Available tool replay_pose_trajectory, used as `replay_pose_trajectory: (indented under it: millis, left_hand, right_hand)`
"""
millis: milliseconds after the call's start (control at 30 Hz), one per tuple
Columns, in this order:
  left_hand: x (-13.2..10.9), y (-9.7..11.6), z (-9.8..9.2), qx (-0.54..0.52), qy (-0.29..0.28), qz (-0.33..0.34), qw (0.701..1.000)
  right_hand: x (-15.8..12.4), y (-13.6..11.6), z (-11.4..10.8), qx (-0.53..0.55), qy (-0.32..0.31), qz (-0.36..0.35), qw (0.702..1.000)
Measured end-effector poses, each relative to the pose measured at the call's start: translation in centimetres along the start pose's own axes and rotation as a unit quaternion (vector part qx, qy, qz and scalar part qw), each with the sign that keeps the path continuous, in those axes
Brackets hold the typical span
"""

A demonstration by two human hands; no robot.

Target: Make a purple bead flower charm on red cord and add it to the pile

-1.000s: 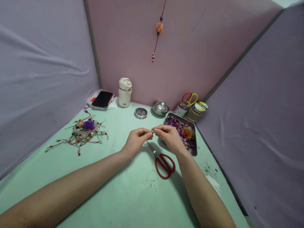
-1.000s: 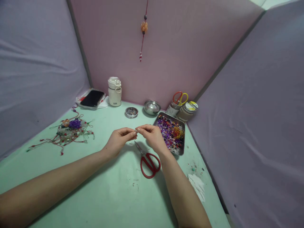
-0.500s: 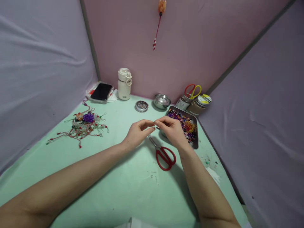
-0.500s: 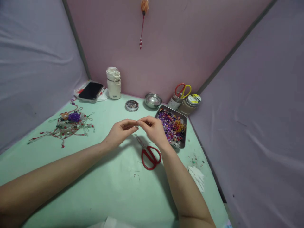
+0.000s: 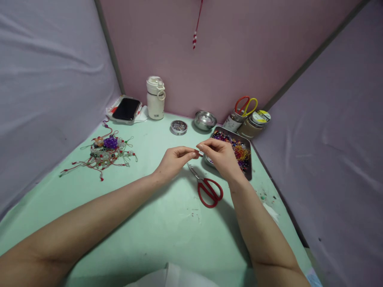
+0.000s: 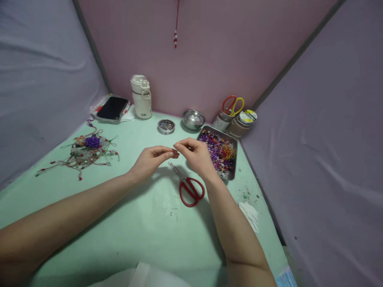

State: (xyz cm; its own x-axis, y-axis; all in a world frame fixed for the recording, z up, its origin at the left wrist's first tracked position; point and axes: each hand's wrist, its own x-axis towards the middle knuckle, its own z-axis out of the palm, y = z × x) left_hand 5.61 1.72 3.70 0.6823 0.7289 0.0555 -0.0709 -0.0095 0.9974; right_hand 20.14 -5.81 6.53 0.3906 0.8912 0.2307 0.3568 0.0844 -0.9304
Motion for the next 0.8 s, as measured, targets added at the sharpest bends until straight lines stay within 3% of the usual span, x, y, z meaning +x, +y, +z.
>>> replay_pose_trajectory:
  millis: [200, 300, 500, 667, 800]
  left_hand:
    - [0.1, 0.1, -0.1, 0.003, -0.015, -0.011, 1.0]
    - [0.3, -0.5, -0.2, -0.001, -0.062, -0.02, 0.998]
    - [0.3, -2.2, -0.1, -0.144, -0.165, -0.144, 0.965]
    - [-0.8, -2.4, -0.3, -0.214, -0.179, -0.232, 0.932]
    - [-2.1, -2.5, -0.5, -0.212, -0.169, -0.272, 0.923]
  right_hand:
    - [0.0, 0.1, 0.1, 0.031, -0.002, 0.021, 0.999]
    - [0.1, 0.3, 0.1, 0.063, -0.003, 0.037, 0.997]
    - [0.9, 1.6, -0.4, 0.132, 0.029, 0.073, 0.988]
    - [1.0, 2.7, -1.0, 0.082, 0.093, 0.101, 0.987]
    - [0.0, 3.3, -1.1, 0.052, 0.1, 0.102, 0.988]
